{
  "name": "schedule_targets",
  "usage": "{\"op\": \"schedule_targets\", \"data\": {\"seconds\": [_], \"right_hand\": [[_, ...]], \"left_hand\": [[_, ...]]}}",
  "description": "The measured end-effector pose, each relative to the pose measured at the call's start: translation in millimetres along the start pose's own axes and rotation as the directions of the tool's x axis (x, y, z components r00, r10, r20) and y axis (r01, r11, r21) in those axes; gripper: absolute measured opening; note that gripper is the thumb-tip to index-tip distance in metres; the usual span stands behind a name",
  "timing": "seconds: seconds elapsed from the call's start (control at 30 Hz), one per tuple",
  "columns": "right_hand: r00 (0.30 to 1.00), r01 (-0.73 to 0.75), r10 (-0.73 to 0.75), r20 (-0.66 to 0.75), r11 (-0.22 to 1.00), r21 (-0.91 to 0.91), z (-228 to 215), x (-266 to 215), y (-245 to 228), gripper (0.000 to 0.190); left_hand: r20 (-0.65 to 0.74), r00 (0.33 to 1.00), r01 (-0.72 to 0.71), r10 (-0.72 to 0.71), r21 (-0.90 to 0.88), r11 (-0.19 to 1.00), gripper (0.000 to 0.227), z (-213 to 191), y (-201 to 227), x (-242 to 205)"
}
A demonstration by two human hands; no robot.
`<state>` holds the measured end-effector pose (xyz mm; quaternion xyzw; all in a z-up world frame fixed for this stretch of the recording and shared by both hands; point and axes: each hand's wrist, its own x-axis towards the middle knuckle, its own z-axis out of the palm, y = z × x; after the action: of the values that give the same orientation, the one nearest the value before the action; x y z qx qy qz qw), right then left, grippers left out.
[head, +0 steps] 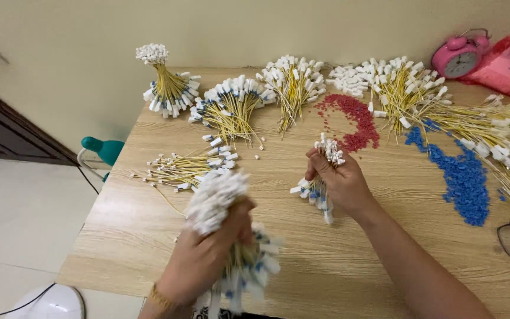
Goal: Sorting and bundling small electrical wire harnesses with white connectors on a wooden desk.
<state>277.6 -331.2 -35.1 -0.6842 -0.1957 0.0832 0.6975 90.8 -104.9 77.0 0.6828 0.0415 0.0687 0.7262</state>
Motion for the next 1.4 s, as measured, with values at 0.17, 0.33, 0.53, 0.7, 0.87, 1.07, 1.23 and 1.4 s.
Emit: {"op": "schedule_targets", "data": {"seconds": [0.17, 0.33, 0.53, 0.7, 0.87, 1.07, 1.23, 1.4], "right_hand": [[0.992, -0.003, 0.01, 0.124, 0.998, -0.061, -3, -2, -31, 0.023], [0.91, 0.292, -0.046, 0.411, 0.775, -0.56, 6, -2, -71, 0.022], [0.902, 0.319, -0.075, 0.426, 0.781, -0.536, 7, -4, -92, 0.035], [0.968, 0.084, -0.009, 0.25, 0.953, -0.291, 9, 0, -68, 0.019], [0.987, 0.089, -0.097, 0.126, 0.994, 0.062, 29, -6, -48, 0.025], [0.975, -0.166, 0.087, 0.203, 0.895, 0.414, 46, -21, -75, 0.042], [0.951, -0.286, 0.152, 0.271, 0.766, 0.576, 42, -26, -61, 0.045], [0.922, -0.275, 0.073, 0.381, 0.815, 0.51, 48, -31, -77, 0.061]], "left_hand": [[0.217, 0.966, -0.205, 0.143, 0.294, 0.934, 0.017, 24, 48, 42], [0.324, 0.943, -0.281, 0.084, 0.632, 0.722, 0.014, 49, 56, 74], [0.351, 0.935, -0.098, -0.041, 0.368, 0.925, 0.02, 42, 32, 78], [0.196, 0.978, -0.128, 0.07, 0.303, 0.944, 0.02, 46, 0, 68], [0.103, 0.957, -0.287, 0.272, 0.193, 0.938, 0.02, 62, -27, 63], [0.113, 0.976, -0.2, 0.185, 0.139, 0.97, 0.029, 61, -23, 57], [0.171, 0.959, -0.263, 0.225, 0.252, 0.931, 0.027, 59, -30, 57], [-0.009, 0.943, -0.325, 0.332, 0.178, 0.929, 0.042, 67, -31, 52]]}}
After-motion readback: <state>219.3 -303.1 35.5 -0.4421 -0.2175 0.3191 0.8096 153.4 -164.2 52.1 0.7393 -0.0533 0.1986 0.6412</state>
